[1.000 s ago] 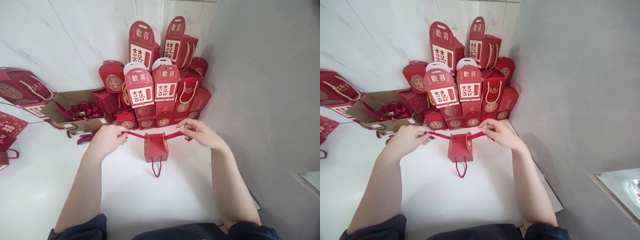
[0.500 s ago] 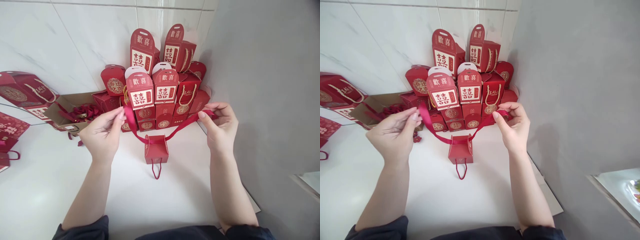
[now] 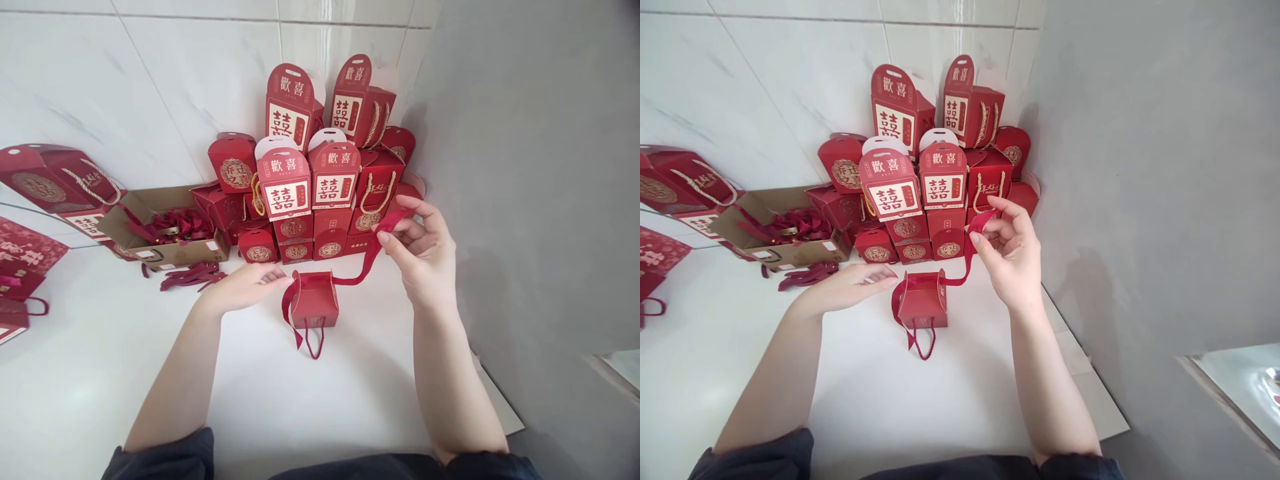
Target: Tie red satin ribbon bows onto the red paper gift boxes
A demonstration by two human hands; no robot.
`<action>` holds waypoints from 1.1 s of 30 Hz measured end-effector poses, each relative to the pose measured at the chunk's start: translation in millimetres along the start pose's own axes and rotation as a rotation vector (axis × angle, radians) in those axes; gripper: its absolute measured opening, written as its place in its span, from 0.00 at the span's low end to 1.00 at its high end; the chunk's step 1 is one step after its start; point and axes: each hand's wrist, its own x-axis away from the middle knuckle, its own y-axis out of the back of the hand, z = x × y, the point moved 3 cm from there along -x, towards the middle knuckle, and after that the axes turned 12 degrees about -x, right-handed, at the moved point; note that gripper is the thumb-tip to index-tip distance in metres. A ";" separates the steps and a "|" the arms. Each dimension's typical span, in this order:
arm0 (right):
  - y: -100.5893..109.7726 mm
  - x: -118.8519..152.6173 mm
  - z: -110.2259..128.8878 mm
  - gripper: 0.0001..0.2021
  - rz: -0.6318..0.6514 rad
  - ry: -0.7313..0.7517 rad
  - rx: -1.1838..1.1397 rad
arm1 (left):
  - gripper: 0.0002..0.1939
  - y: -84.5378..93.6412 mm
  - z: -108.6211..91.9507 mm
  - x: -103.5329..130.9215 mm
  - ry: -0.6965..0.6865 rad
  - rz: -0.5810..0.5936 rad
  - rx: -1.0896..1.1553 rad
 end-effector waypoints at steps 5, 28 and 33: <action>4.2 -1.2 1.4 0.22 -0.032 0.022 0.089 | 0.16 -8.1 -0.2 -8.6 -0.112 0.180 0.079; 6.8 -3.0 -3.0 0.10 -0.208 0.150 0.077 | 0.06 34.0 -28.2 24.0 -0.206 -0.542 0.425; -4.5 -1.1 -2.7 0.12 -0.155 0.120 0.032 | 0.16 39.2 -51.0 27.6 -0.116 -0.746 0.550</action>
